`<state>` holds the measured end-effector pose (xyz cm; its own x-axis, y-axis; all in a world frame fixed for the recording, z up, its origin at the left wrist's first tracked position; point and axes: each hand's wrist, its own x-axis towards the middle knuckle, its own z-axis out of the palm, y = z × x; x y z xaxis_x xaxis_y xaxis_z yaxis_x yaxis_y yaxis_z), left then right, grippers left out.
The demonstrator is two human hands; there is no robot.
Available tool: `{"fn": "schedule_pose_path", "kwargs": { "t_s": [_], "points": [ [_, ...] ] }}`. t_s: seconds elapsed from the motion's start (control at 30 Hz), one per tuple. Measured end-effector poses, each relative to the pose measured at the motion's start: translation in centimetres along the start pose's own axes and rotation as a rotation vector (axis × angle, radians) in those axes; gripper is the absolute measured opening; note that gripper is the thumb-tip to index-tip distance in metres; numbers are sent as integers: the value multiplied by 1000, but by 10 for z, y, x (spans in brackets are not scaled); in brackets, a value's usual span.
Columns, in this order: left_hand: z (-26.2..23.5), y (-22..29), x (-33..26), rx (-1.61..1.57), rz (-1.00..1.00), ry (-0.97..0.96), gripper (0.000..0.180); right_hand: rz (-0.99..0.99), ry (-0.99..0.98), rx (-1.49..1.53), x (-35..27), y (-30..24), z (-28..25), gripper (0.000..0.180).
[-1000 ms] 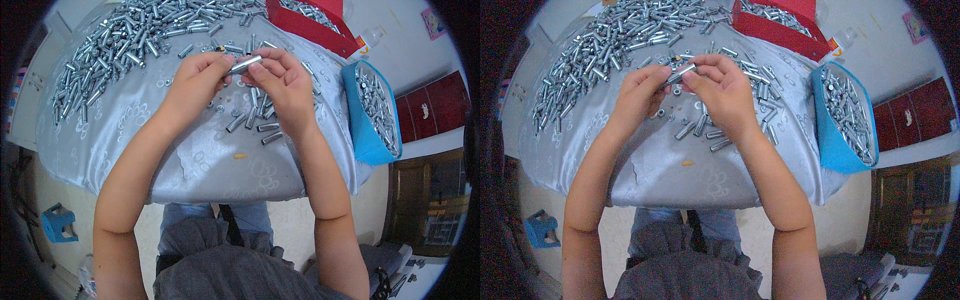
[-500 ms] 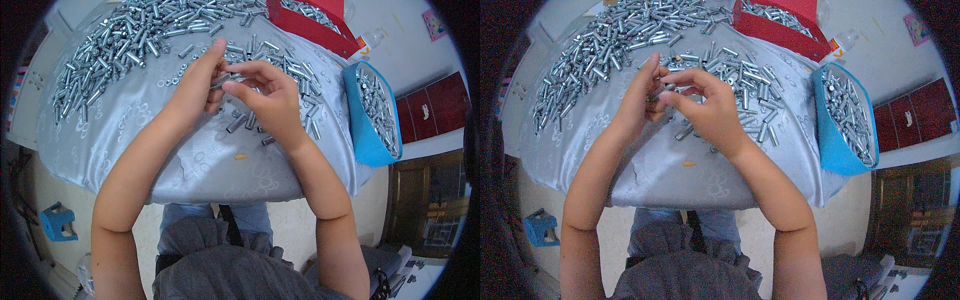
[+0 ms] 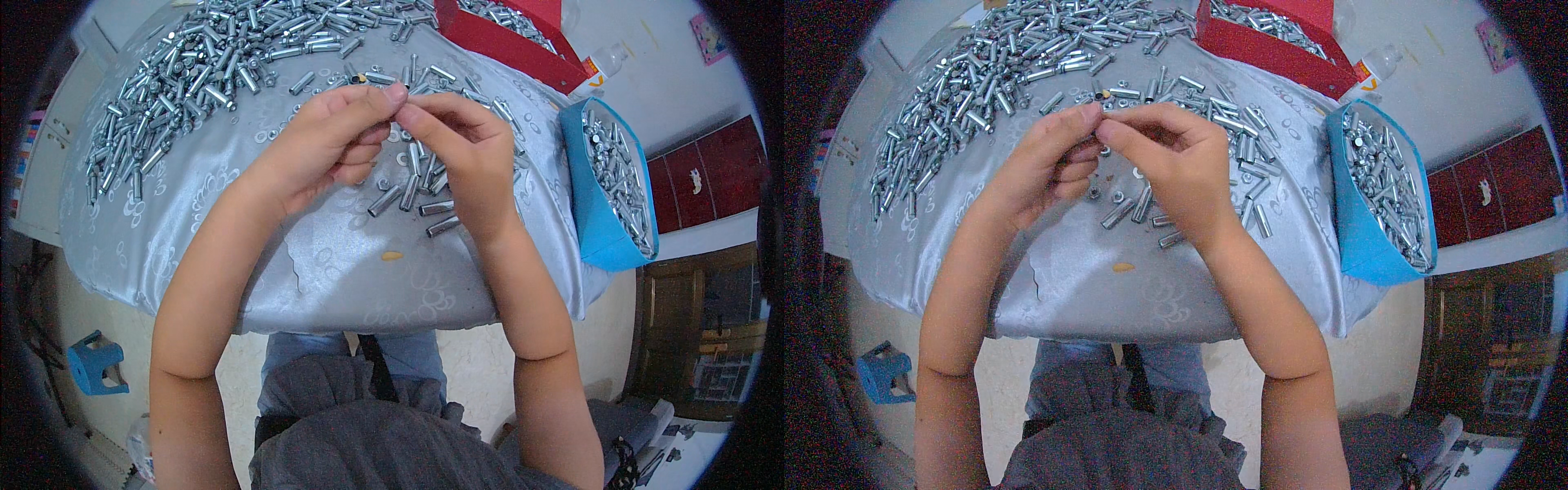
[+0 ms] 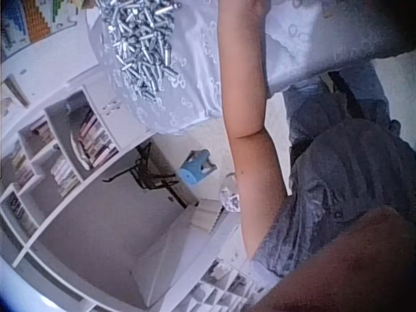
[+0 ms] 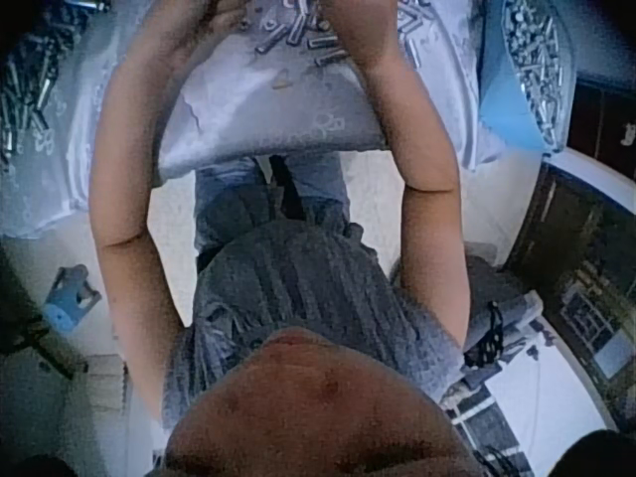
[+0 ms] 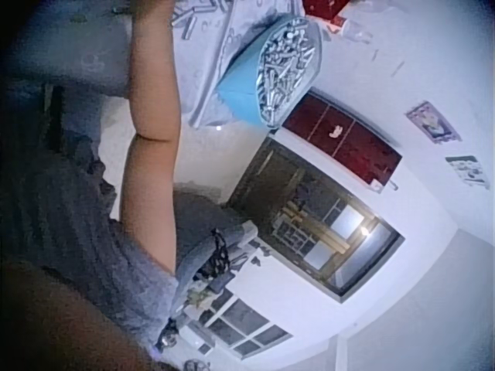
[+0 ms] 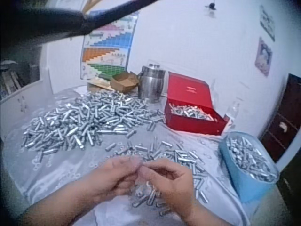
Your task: The person sits at a table covered with a white cloth and repeatedly picks up metal bolts and washers. They thread the washers onto the bolts by hand and place the assembled units into a blue container on the right side of the table.
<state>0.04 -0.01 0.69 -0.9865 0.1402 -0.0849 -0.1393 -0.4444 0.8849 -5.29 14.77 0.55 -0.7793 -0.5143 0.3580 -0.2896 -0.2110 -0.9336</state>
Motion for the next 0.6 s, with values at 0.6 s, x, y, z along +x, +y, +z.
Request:
{"fn": "schedule_pose_path", "kwargs": {
  "t_s": [0.6],
  "points": [
    [-21, 5, 2, -9, -64, 287, 25, -348, -204, -1138, 13, 40, -24, 18]
  ]
}}
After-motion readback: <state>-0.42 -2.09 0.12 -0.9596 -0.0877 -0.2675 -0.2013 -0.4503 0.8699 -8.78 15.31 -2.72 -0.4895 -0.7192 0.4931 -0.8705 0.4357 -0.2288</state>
